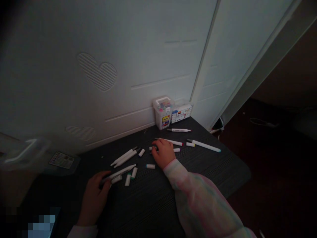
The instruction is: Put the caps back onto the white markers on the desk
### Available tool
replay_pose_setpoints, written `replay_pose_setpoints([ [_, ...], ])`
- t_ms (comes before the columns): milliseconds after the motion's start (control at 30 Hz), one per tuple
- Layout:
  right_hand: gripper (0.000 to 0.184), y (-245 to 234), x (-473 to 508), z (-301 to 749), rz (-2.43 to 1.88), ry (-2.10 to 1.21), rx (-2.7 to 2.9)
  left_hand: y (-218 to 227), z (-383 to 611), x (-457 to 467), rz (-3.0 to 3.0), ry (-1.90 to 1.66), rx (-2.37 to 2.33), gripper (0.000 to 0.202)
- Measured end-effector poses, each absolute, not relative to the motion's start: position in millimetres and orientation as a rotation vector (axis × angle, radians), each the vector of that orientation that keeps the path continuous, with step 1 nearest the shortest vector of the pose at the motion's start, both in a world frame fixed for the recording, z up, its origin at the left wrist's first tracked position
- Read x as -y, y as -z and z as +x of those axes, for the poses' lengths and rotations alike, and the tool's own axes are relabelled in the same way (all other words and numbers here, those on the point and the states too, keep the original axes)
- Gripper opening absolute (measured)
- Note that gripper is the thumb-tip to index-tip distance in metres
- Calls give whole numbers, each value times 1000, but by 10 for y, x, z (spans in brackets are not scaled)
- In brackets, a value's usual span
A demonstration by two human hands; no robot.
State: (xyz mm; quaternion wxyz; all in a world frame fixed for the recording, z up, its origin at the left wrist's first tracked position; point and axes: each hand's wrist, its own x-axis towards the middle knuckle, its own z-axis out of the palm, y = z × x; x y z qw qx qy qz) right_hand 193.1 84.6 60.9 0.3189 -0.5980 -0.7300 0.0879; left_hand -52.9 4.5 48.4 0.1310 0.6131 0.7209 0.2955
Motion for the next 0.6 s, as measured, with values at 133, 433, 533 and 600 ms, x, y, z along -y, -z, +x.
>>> replay_pose_setpoints([
  [133, 19, -619, -888, 2001, -1620, -199, 1883, -459, -523, -40, 1796, -927, -2080, 34],
  [433, 29, -689, -1191, 2474, -1959, -35, 1706, -518, -496, -3, 1767, -1072, -2083, 33],
  [533, 31, -671, -1348, 2632, -2088, -15, 1721, -532, -486, 22, 1741, -1147, -2078, 30],
  [600, 30, -648, -1441, 2703, -2145, -22, 1764, -539, -487, 35, 1711, -1225, -2064, 28],
])
